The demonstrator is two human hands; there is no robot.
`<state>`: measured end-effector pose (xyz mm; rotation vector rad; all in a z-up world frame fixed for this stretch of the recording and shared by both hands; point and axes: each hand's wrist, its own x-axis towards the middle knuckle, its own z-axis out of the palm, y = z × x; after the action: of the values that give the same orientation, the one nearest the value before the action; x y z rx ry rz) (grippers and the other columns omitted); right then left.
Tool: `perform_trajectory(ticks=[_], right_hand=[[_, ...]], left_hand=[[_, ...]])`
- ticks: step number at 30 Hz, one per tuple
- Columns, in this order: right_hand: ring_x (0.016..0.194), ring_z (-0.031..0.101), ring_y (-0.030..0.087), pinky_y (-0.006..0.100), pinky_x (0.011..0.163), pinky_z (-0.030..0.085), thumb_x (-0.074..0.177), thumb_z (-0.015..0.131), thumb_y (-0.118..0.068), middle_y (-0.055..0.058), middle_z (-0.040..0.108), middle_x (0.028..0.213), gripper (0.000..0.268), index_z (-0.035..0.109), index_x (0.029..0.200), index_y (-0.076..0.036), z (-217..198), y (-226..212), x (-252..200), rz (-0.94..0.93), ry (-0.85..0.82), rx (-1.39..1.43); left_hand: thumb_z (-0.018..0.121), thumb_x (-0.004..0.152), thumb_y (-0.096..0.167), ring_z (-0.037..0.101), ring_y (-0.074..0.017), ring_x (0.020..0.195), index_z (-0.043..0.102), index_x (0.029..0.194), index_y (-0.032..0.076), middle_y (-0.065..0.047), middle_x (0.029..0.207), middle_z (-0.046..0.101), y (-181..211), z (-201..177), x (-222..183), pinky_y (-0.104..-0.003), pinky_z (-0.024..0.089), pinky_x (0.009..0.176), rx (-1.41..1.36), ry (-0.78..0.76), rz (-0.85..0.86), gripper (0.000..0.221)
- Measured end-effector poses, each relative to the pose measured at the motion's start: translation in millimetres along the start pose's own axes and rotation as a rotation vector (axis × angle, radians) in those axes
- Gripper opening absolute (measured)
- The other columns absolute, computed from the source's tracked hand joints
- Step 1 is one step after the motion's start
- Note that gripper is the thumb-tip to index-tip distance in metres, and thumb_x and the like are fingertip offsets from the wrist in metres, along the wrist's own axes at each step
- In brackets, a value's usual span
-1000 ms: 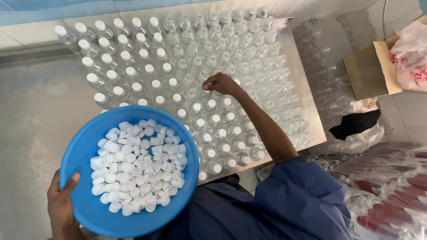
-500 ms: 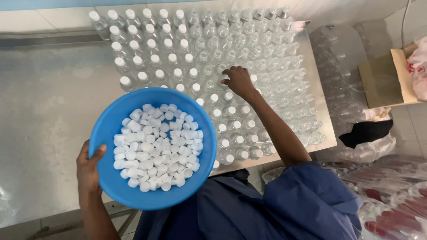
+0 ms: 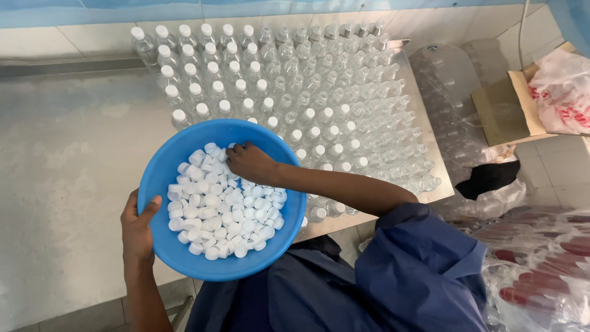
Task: The person repeatedly picks white bottle caps from a blue bowl and screws them onto clear plastic bottles arranged on a metal table. The task continues throughout the clip with the person working methodically across rows of bottles.
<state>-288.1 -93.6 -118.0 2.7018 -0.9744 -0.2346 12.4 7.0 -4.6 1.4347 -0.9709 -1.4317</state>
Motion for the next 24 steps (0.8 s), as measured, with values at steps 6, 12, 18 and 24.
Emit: perform_trajectory(ticks=[6,12,18,24], right_hand=[[0.103,0.078,0.039,0.046,0.071,0.059,0.092,0.074,0.007,0.026,0.071,0.126,0.041,0.069,0.132,0.001,-88.3,19.5,-21.4,-0.029,-0.111,0.374],[0.122,0.068,0.022,0.037,0.103,0.066,0.108,0.065,-0.010,0.004,0.066,0.138,0.027,0.068,0.133,-0.020,-136.6,74.9,-64.3,-0.026,-0.046,1.500],[0.068,0.053,0.006,0.021,0.062,0.047,0.101,0.080,-0.023,0.001,0.068,0.103,0.033,0.073,0.134,-0.019,-122.1,146.8,-104.6,0.515,0.110,1.469],[0.120,0.051,0.033,0.050,0.101,0.040,0.102,0.074,-0.048,0.007,0.062,0.128,0.042,0.075,0.135,-0.023,51.5,189.4,-108.8,0.542,0.021,0.770]], left_hand=[[0.065,0.113,0.022,0.067,-0.0310,0.107,0.057,0.155,0.006,-0.021,0.117,0.066,-6.6,-4.6,4.7,-0.060,0.055,0.099,0.022,-0.007,-0.004,0.046],[0.063,0.106,0.021,0.068,-0.0311,0.122,0.060,0.149,0.009,-0.013,0.139,0.069,10.3,5.2,3.4,-0.047,0.058,0.099,-0.022,0.079,-0.184,0.045],[0.062,0.105,0.021,0.066,-0.0335,0.123,0.058,0.152,0.009,-0.014,0.141,0.068,8.5,5.4,6.1,-0.050,0.057,0.100,0.015,0.094,-0.192,0.048],[0.061,0.104,0.022,0.065,-0.0351,0.125,0.056,0.154,0.009,-0.015,0.144,0.066,14.9,10.7,4.6,-0.052,0.056,0.100,0.025,0.129,-0.233,0.051]])
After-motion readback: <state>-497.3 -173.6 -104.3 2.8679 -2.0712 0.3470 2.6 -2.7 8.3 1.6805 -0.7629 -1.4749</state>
